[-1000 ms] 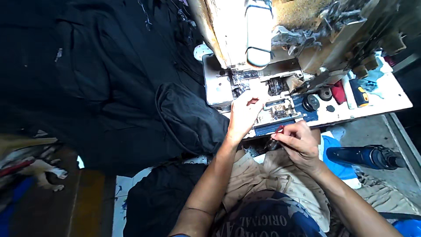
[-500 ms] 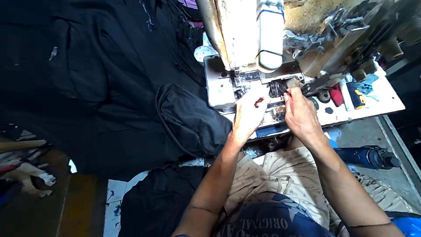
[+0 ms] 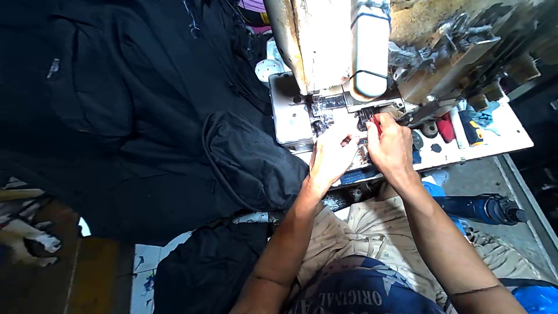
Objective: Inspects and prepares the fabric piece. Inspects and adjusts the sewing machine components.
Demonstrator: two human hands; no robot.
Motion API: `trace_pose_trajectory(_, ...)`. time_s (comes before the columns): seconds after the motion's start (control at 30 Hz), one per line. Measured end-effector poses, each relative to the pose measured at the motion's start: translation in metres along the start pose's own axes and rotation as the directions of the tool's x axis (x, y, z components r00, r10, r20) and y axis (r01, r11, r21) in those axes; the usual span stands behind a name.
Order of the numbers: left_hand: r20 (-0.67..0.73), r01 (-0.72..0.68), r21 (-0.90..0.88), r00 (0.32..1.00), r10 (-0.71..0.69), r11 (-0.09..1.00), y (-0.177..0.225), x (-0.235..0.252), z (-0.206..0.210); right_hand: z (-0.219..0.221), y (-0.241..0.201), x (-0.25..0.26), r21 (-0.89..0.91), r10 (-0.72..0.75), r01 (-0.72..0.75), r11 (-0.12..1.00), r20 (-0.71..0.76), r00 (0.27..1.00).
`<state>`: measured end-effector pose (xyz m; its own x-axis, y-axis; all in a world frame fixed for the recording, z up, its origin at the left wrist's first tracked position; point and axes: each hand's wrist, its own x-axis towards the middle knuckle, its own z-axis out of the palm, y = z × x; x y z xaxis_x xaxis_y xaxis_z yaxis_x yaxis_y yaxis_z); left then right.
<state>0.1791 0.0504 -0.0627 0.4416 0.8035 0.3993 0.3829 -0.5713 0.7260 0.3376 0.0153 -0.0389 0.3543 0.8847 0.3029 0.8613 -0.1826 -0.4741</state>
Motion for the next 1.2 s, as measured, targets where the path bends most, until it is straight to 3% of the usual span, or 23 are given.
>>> trace_pose_trajectory(0.2, 0.003, 0.007, 0.008, 1.0, -0.007, 1.0, 0.0, 0.0, 0.001, 0.002, 0.001, 0.003, 0.056, 0.031, -0.03, 0.998, -0.006, 1.0)
trace_pose_trajectory(0.37, -0.064, 0.008, -0.097, 0.998, -0.014, 0.995, 0.001, -0.003, -0.001, 0.003, 0.002, 0.003, 0.098, 0.054, -0.054, 0.994, 0.005, 0.999)
trace_pose_trajectory(0.6, -0.036, 0.05, -0.271, 0.997, -0.062, 0.961, -0.003, 0.001, -0.003, 0.007, 0.005, 0.001, 0.111, 0.041, -0.037, 0.993, -0.034, 0.999)
trace_pose_trajectory(0.77, -0.057, 0.011, -0.182, 0.998, -0.022, 0.983, 0.01, -0.008, -0.017, 0.002, 0.008, -0.012, 0.162, -0.015, 0.03, 0.986, -0.097, 0.995)
trace_pose_trajectory(0.93, -0.11, -0.032, -0.313, 0.994, -0.002, 0.949, 0.019, -0.024, -0.045, -0.013, 0.014, -0.017, 0.183, -0.011, 0.027, 0.983, -0.084, 0.996)
trace_pose_trajectory(1.07, -0.182, -0.048, -0.438, 0.983, -0.036, 0.898, 0.012, -0.032, -0.056, -0.027, 0.032, -0.03, 0.339, -0.005, 0.026, 0.94, -0.063, 0.998)
trace_pose_trajectory(1.2, -0.218, -0.047, -0.515, 0.973, -0.078, 0.856, 0.01, -0.034, -0.055, -0.046, 0.051, -0.055, 0.615, -0.084, 0.115, 0.78, -0.079, 0.993)
